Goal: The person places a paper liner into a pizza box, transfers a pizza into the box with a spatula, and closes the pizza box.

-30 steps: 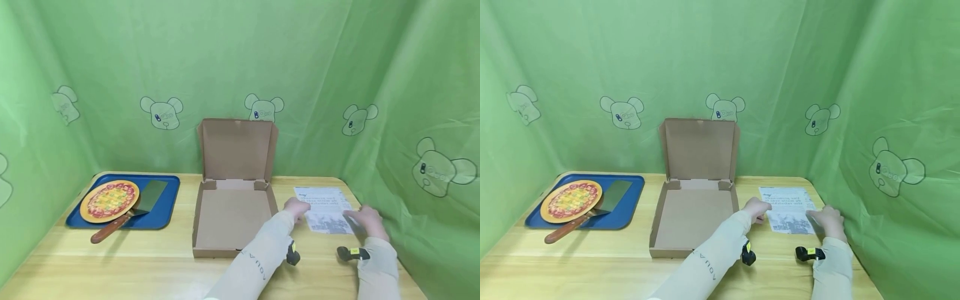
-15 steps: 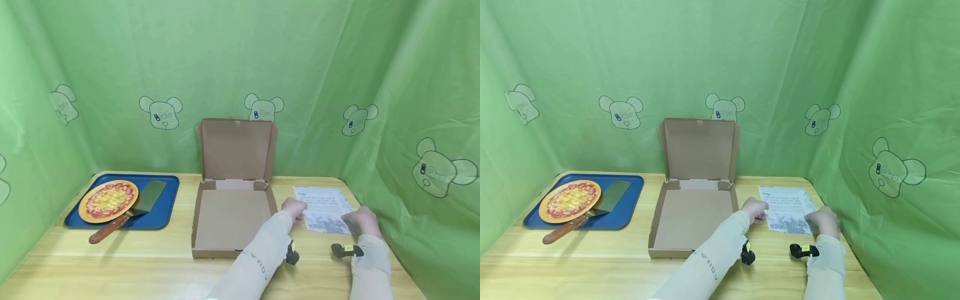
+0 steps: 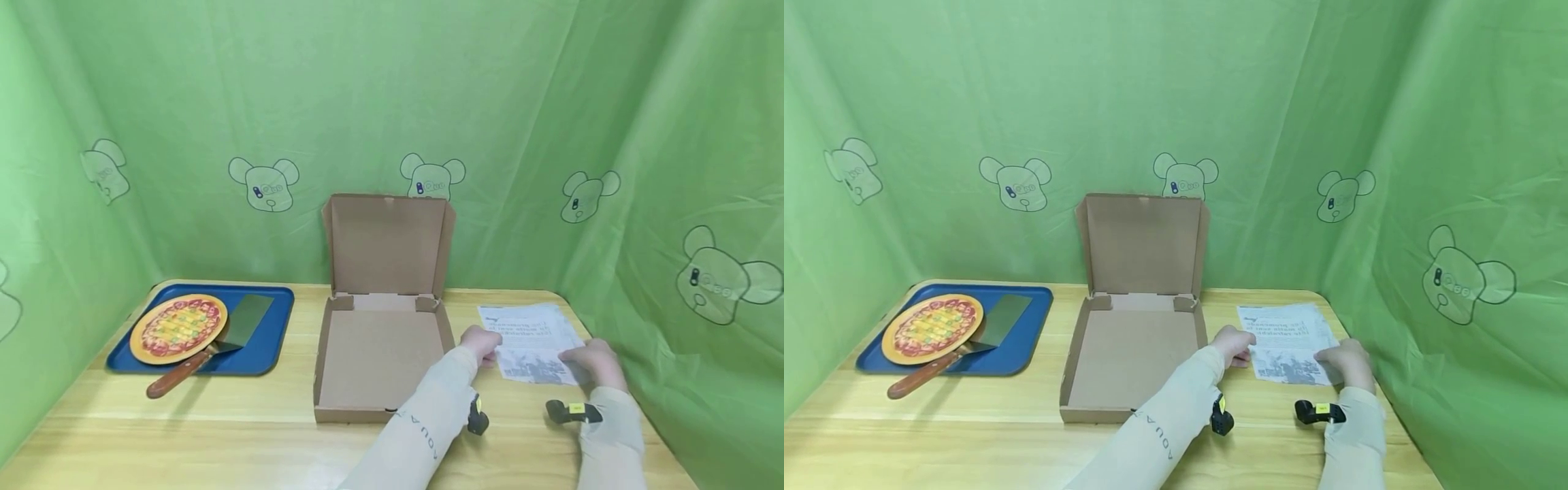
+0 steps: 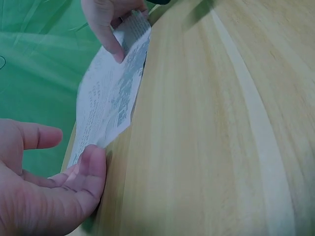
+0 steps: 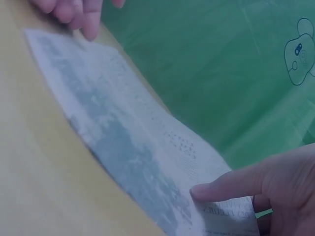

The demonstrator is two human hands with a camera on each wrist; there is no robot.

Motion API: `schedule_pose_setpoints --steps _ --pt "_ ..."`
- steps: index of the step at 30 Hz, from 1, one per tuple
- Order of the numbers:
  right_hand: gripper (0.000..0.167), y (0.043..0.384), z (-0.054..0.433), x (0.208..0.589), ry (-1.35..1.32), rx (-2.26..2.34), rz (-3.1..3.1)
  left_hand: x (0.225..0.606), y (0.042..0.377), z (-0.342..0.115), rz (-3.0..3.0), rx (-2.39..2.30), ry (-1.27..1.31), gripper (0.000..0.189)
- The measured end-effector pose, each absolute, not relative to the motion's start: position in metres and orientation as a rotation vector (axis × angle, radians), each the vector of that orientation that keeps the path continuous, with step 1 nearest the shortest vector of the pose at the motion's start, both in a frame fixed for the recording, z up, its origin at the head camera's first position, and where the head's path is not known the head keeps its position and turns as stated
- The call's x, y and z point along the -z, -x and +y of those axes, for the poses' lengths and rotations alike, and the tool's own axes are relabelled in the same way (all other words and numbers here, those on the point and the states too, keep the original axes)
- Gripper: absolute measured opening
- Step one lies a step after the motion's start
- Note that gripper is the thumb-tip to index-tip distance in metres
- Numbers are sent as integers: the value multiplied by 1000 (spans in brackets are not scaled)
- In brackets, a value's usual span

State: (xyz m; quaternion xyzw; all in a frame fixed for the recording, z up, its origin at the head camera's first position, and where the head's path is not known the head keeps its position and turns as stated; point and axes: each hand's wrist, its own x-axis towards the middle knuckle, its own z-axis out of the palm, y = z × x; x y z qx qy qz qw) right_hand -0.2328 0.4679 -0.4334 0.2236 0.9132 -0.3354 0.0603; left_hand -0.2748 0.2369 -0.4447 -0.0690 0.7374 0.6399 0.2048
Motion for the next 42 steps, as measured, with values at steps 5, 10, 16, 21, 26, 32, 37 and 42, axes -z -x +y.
schedule_pose_setpoints --steps 5,10,16,21,26,32,37,42 --pt "73 235 472 433 -631 1111 2743 446 276 237 2033 -1780 208 16" --pt "66 239 476 438 -576 1352 2617 446 277 237 2037 -1770 232 15" --pt "58 235 486 445 -504 1551 2503 449 279 238 2044 -1782 249 20" --pt "21 229 495 446 -517 1733 2387 453 279 240 2066 -1784 253 22" --pt "10 224 498 444 -492 1893 2252 454 281 240 2070 -1780 251 14" --pt "16 222 497 442 -457 1907 2227 453 279 238 2091 -1769 239 12" --pt "17 221 498 440 -466 1892 2258 454 279 239 2097 -1772 229 7" --pt "8 219 496 435 -466 1838 2297 452 278 238 2098 -1769 218 8"
